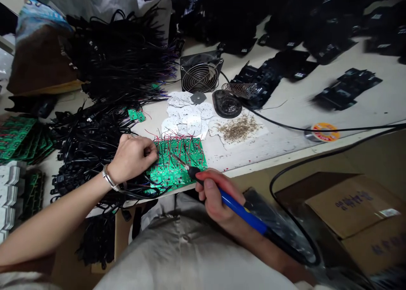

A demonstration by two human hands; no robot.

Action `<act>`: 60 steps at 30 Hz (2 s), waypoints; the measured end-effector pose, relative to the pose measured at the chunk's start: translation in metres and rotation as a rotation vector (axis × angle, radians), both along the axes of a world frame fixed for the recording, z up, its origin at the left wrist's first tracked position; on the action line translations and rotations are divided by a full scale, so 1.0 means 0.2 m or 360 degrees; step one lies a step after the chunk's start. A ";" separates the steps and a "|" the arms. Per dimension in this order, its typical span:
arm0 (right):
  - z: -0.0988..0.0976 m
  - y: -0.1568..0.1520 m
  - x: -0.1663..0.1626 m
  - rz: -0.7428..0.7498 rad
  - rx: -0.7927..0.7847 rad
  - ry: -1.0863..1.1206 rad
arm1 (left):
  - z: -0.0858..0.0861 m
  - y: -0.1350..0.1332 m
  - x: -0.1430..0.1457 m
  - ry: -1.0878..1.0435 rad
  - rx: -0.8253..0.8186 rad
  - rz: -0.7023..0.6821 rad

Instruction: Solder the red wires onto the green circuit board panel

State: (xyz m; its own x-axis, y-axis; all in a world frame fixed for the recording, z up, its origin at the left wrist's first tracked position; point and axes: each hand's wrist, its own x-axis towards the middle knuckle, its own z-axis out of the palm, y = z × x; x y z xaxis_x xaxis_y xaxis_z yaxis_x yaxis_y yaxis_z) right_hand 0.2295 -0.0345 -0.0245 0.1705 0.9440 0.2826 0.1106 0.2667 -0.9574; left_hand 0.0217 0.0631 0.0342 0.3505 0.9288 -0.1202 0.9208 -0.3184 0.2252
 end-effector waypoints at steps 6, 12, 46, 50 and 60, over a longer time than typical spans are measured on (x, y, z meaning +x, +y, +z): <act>0.04 0.05 -0.06 -0.0014 0.0119 -0.0175 | -0.03 0.02 0.00 0.0055 -0.0023 0.0022; 0.07 0.09 -0.08 0.0008 0.0166 -0.0329 | -0.04 0.00 0.00 0.0077 0.0033 0.0108; 0.08 0.12 -0.11 -0.0127 0.0467 -0.0513 | -0.06 -0.01 0.03 0.0184 0.0172 -0.0001; 0.10 0.12 -0.10 -0.0106 0.0435 -0.0525 | -0.06 -0.01 0.03 0.0207 0.0163 0.0008; 0.12 0.10 -0.07 -0.0080 0.0281 -0.0530 | -0.07 -0.01 0.02 0.0204 0.0191 -0.0013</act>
